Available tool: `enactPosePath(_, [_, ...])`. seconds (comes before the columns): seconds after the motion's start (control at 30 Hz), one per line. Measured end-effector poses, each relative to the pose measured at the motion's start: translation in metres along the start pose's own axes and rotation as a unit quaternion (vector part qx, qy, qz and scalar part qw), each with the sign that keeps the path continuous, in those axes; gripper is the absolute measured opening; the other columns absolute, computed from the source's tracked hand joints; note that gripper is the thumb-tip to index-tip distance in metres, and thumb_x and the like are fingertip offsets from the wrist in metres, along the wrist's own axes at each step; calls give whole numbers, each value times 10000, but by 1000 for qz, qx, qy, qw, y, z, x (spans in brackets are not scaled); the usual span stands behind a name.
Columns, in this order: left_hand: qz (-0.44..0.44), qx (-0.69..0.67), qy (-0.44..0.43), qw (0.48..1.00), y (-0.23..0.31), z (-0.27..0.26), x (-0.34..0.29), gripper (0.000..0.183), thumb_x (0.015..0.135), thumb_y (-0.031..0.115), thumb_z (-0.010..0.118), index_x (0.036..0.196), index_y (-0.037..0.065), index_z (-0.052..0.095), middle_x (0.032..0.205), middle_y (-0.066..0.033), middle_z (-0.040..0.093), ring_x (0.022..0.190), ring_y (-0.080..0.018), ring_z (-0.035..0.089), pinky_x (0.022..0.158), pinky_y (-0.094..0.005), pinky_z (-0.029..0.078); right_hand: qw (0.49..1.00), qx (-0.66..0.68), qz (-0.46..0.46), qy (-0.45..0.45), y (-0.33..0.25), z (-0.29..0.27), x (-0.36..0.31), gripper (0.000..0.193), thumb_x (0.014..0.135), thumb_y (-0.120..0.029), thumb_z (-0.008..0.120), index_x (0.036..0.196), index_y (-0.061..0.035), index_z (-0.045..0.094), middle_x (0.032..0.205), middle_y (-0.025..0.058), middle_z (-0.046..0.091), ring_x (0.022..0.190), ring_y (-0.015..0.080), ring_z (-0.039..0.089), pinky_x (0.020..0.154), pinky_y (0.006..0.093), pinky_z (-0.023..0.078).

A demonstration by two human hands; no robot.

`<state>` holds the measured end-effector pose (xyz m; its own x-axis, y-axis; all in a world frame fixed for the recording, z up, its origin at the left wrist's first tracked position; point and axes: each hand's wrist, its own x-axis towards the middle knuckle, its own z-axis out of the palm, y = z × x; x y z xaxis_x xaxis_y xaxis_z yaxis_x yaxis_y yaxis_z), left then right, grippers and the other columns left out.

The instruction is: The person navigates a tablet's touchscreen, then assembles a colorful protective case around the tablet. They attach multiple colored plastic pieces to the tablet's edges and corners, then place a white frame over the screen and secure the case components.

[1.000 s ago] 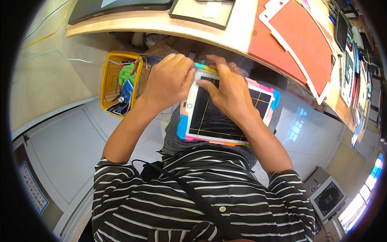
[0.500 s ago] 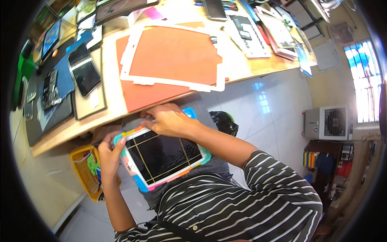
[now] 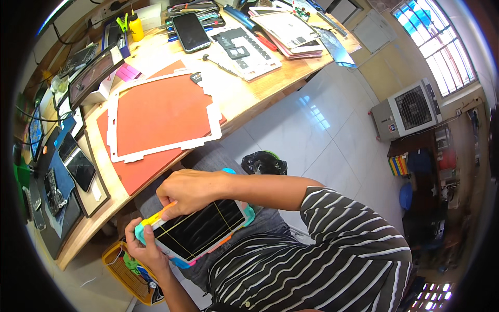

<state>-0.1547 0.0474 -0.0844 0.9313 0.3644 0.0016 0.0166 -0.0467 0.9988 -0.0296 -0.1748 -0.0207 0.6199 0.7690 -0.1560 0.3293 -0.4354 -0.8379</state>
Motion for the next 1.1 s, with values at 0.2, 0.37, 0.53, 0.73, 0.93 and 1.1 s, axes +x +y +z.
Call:
enactPosePath(0.2, [22,-13,-16,1000,6,-5,-12,367,945,188,767,1207,-24,622,1055,-65,626,931,-127,584,866,-256,467,999,-35,-28,-5,-10,-2,-1,416,975,-354,673,803,22,712,708,229,674,716,427,681,670,498,515])
enactPosePath(0.37, [5,12,-39,999,13,3,-15,483,981,287,751,1287,-63,621,1110,-89,652,1003,-148,603,935,-281,475,990,-120,-61,48,-9,8,-2,450,1007,-344,604,772,16,738,712,267,680,720,478,684,685,541,536])
enactPosePath(0.53, [-15,-18,-51,998,11,-4,-11,450,940,250,743,1251,-62,652,1180,-110,671,1059,-171,621,986,-320,471,978,-199,-46,46,-2,15,8,217,954,-227,667,861,-46,741,831,206,730,796,409,715,704,511,547])
enactPosePath(0.73, [-33,-44,-70,996,34,8,-12,287,931,158,763,1142,-24,692,998,-28,694,892,-81,594,808,-242,479,990,-120,33,66,-13,-4,-8,350,1037,-300,599,874,-24,741,737,225,675,727,436,670,660,502,516])
enactPosePath(0.93, [-15,-94,-50,994,30,12,-17,247,958,157,744,1118,-23,688,951,-17,681,845,-52,578,750,-216,464,991,-111,25,69,-15,2,-5,466,1056,-353,584,786,16,673,653,223,603,623,430,593,626,484,470])
enactPosePath(1.1, [-43,-60,-47,996,21,5,-18,285,950,160,726,1154,-31,675,953,-32,691,827,-59,604,748,-208,470,998,-25,52,26,-18,-1,-4,304,938,-290,781,935,8,718,657,60,602,590,181,537,594,350,458])
